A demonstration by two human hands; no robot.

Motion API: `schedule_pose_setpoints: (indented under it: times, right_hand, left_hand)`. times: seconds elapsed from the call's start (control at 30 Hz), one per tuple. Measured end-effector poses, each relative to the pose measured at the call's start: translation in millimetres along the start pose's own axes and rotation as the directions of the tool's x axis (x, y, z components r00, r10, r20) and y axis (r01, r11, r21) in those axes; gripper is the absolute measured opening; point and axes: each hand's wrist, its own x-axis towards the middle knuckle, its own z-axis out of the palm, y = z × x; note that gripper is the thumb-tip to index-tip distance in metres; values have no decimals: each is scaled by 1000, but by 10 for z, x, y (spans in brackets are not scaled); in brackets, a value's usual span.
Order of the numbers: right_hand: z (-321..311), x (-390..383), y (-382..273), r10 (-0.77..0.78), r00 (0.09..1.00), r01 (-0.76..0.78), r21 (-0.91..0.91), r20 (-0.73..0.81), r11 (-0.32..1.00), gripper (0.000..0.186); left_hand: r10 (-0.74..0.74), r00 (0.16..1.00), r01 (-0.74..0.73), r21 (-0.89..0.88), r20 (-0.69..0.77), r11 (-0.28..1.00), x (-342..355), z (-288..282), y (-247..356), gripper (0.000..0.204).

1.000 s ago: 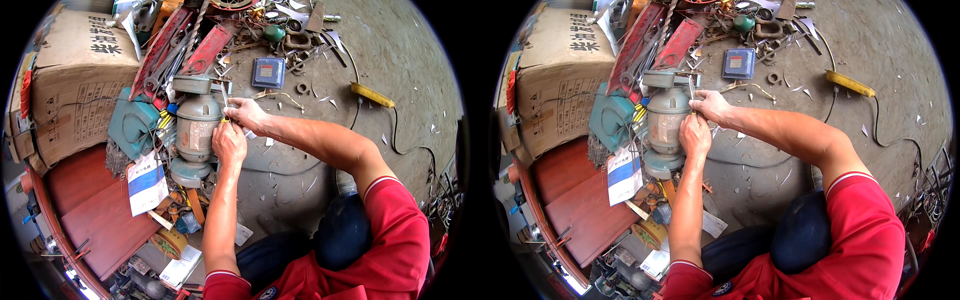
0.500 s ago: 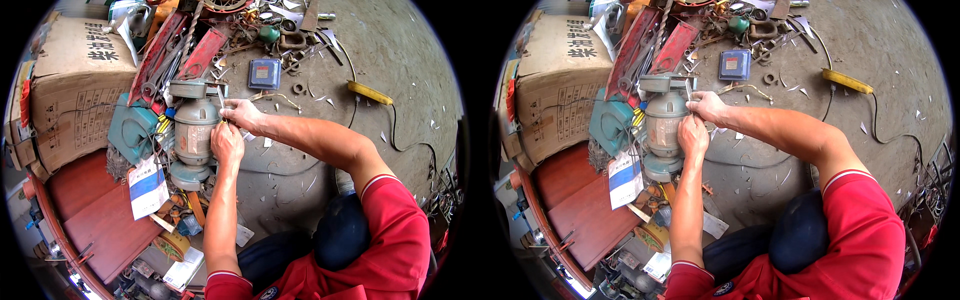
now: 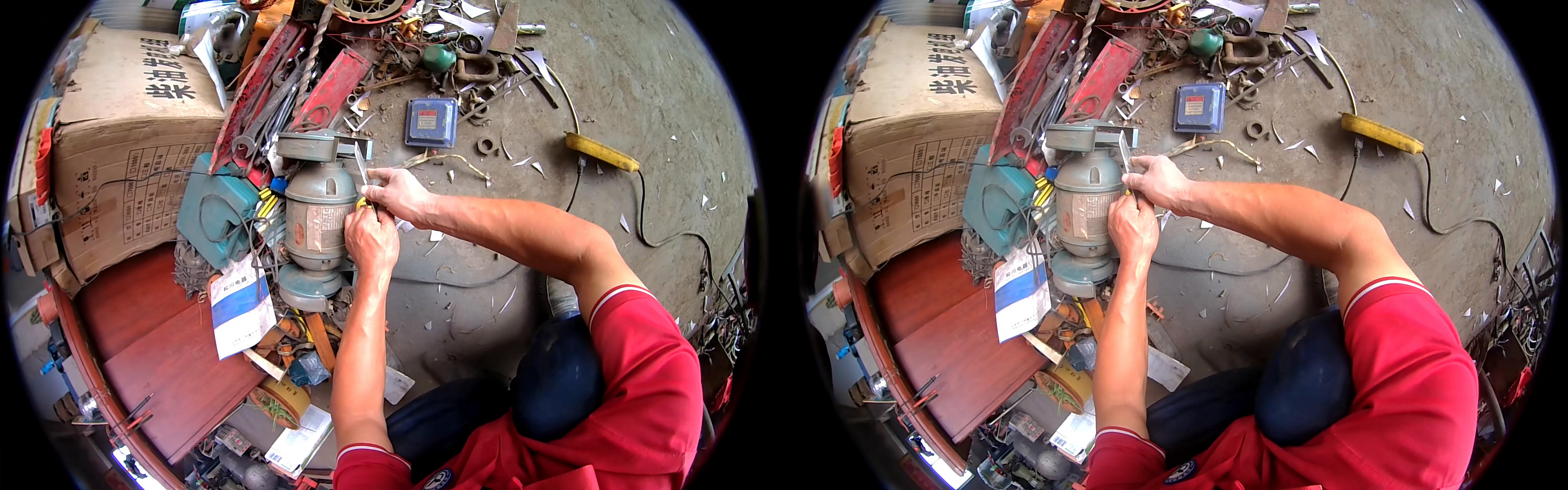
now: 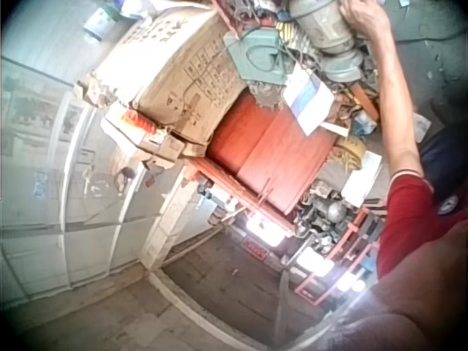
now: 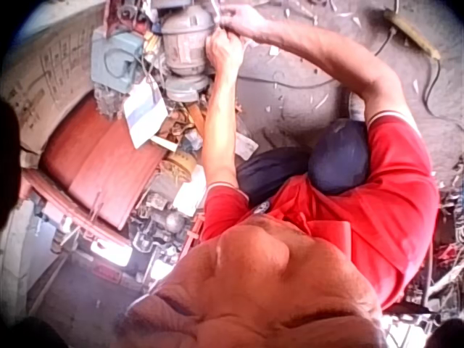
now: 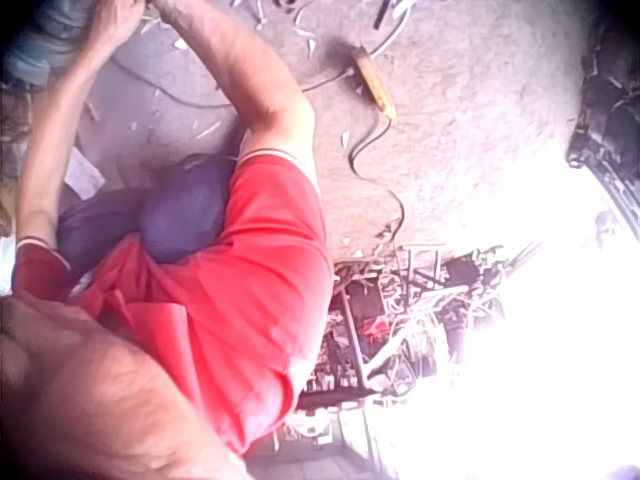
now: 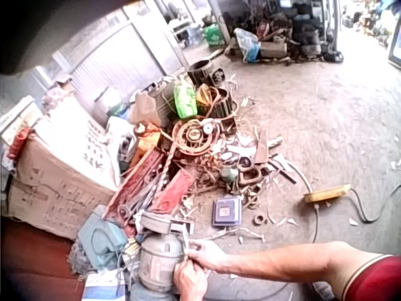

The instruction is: The person sharpens a metal tool using a bench grinder. They hold the tool against the spinning wheel, adjusting its position to sharpen different edges.

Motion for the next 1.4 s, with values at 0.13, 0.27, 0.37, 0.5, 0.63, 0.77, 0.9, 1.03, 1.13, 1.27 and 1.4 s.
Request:
schedule_pose_setpoints:
  times: [0.13, 0.27, 0.37, 0.5, 0.63, 0.77, 0.9, 1.03, 1.13, 1.27, 1.4]
  right_hand:
    - [17, -77, -37, -16, 1000, 16, -36, -4, 999, 62]
    - [13, -103, -32, -15, 1000, 14, -46, -7, 999, 63]
    - [5, -114, -7, -33, 999, 31, -78, -13, 996, 63]
    - [22, -193, -78, -2, 1000, 3, -91, 18, 996, 62]
    - [44, -250, -87, -16, 1000, 16, -36, 21, 999, 61]
    - [38, -231, -13, -43, 998, 43, -19, 36, 999, 63]
    - [62, -267, -23, -52, 998, 53, -37, 33, 998, 64]
    - [71, -257, 32, -62, 998, 63, -18, 28, 998, 64]
    - [61, -254, 38, -65, 998, 66, -40, 26, 997, 64]
    - [51, -224, 46, -82, 996, 82, -27, 32, 996, 64]
    - [42, -187, 30, -77, 997, 78, -10, 31, 997, 64]
  left_hand:
    - [21, 1000, -21, 2, -23, 1000, -27, 1, -25, 23]
    - [36, 999, -36, -17, -29, 999, -52, -11, -2, 23]
    - [55, 998, -56, -19, -35, 998, -73, -4, -21, 23]
    - [60, 998, -61, -14, -28, 998, -116, -16, -68, 22]
    - [73, 997, -74, -22, -32, 997, -151, 7, -101, 21]
    - [105, 992, -108, -38, -68, 993, -172, 22, -108, 23]
    - [112, 989, -117, -51, -98, 992, -189, -7, -86, 25]
    - [118, 988, -123, -49, -97, 991, -215, -22, -75, 24]
    - [152, 980, -158, -40, -129, 987, -202, -16, -68, 23]
    - [148, 980, -152, -22, -130, 988, -193, -2, -75, 22]
    - [124, 982, -122, 23, -142, 992, -166, 22, -57, 22]
